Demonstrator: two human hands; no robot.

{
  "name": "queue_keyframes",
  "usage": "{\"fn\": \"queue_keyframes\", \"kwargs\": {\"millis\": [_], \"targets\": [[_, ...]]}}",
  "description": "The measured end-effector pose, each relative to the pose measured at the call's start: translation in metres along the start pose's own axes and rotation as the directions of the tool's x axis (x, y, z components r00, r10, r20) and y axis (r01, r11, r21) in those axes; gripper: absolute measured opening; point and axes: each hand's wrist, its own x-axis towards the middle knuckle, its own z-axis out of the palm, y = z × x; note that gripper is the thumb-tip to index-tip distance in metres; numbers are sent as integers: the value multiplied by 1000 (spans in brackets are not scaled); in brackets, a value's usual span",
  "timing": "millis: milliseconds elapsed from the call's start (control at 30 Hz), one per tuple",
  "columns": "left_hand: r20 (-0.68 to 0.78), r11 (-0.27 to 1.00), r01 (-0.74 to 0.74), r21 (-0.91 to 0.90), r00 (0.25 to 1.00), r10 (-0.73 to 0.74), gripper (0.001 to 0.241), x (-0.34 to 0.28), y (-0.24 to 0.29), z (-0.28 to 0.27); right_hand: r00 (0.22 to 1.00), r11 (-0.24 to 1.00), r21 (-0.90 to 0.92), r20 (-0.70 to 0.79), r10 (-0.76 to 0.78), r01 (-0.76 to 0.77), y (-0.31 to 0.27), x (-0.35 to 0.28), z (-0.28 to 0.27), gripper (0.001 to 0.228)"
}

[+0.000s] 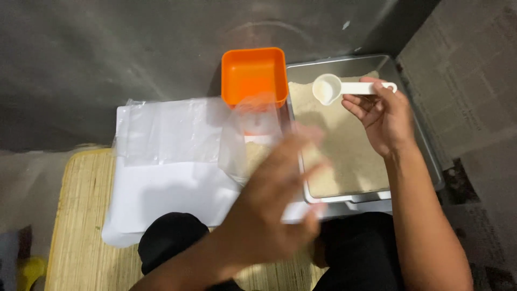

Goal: Scooping rice from a metal tray into a plastic bag using a measuring cup and weighing it on a scale.

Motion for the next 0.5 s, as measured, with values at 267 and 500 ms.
{"fn": "queue_keyframes", "kwargs": {"millis": [267,500], "targets": [[-96,812,493,312,867,-489,45,-4,-57,-42,987,991,126,153,-55,36,-2,-33,66,26],[-19,817,542,195,835,-550,66,-7,-64,-47,933,992,-14,342,-112,124,4,-48,97,27]]}}
